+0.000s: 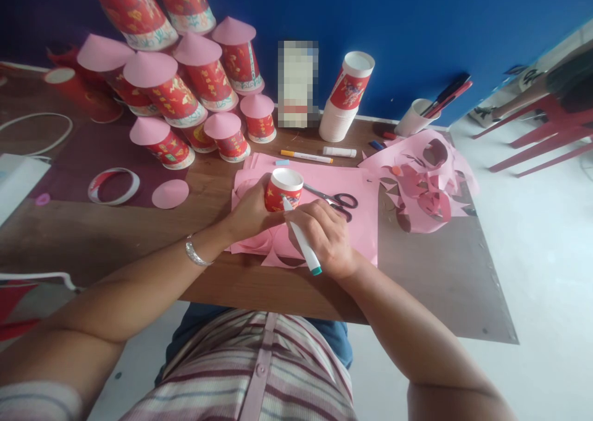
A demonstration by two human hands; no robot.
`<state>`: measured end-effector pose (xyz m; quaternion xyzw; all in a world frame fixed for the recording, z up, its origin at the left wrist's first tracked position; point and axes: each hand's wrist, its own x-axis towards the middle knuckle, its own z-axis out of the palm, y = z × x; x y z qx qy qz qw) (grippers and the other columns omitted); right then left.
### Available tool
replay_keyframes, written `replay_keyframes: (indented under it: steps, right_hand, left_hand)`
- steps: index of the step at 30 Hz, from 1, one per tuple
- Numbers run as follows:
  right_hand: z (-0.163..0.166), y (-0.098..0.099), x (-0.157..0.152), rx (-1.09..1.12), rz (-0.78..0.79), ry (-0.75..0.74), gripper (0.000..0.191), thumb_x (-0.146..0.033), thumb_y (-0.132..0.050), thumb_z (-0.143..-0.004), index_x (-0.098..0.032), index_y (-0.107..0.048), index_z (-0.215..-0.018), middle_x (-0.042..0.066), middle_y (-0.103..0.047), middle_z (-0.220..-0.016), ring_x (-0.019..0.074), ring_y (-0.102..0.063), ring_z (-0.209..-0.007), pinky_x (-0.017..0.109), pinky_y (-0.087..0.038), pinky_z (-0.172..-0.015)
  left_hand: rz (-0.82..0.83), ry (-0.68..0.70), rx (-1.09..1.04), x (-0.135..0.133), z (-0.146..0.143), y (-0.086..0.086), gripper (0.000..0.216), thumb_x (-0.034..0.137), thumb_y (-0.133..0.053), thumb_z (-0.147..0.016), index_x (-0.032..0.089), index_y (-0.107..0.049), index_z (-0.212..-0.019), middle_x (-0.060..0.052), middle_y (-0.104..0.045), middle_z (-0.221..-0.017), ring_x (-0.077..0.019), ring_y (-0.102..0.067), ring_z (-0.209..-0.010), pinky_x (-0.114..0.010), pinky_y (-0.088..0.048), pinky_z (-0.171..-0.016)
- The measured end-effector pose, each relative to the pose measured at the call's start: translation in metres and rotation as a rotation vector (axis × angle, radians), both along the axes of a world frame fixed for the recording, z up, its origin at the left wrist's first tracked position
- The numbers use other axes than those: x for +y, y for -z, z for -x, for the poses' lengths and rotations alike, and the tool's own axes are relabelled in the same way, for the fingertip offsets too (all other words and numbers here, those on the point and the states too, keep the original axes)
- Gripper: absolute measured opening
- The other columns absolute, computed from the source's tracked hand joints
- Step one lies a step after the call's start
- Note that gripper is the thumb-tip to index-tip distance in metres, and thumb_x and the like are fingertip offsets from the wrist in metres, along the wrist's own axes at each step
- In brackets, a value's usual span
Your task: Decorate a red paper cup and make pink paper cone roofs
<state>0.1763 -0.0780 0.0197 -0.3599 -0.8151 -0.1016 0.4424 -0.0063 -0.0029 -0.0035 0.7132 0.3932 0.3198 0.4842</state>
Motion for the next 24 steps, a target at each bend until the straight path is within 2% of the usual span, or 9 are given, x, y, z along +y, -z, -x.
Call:
replay_keyframes:
  steps: [4, 13, 20, 24]
  right_hand:
    - [-0.002, 0.003, 0.0, 0.026, 0.012, 0.015, 0.028, -0.004, -0.064, -0.091, -0.017, -0.061, -0.116, 0.006, -0.07, -0.09, 0.0183, -0.066, -0.077, 0.032, -0.057, -0.068]
    - [-0.002, 0.005, 0.003, 0.092, 0.017, 0.05, 0.032, -0.005, -0.064, -0.092, -0.023, -0.06, -0.119, 0.003, -0.071, -0.09, 0.018, -0.067, -0.075, 0.033, -0.06, -0.066]
    - [-0.001, -0.001, 0.002, 0.093, 0.046, 0.051, 0.031, -0.002, -0.064, -0.089, -0.021, -0.06, -0.114, 0.005, -0.072, -0.092, 0.0182, -0.07, -0.076, 0.033, -0.06, -0.067]
    - [0.0, -0.003, 0.002, 0.113, 0.043, 0.076, 0.03, -0.004, -0.065, -0.09, -0.022, -0.06, -0.113, 0.004, -0.073, -0.09, 0.0181, -0.07, -0.075, 0.032, -0.06, -0.066]
  left_hand:
    - [0.058, -0.006, -0.044, 0.002, 0.001, 0.001, 0.069, 0.049, -0.092, -0.067, 0.019, -0.052, -0.115, -0.008, -0.072, -0.107, -0.0233, -0.068, -0.093, -0.034, -0.054, -0.076]
    - [0.157, 0.046, -0.162, 0.004, 0.001, -0.003, 0.07, 0.049, -0.095, -0.064, 0.017, -0.056, -0.112, -0.008, -0.073, -0.104, -0.0219, -0.07, -0.092, -0.031, -0.057, -0.074]
    - [0.355, 0.068, -0.274, 0.004, 0.002, -0.008, 0.076, 0.042, -0.099, -0.057, 0.016, -0.057, -0.115, -0.009, -0.073, -0.105, -0.0221, -0.071, -0.093, -0.034, -0.06, -0.077]
    - [0.39, 0.073, -0.296, 0.005, 0.002, -0.009, 0.073, 0.04, -0.1, -0.055, 0.017, -0.059, -0.111, -0.009, -0.074, -0.106, -0.0227, -0.071, -0.093, -0.035, -0.062, -0.077]
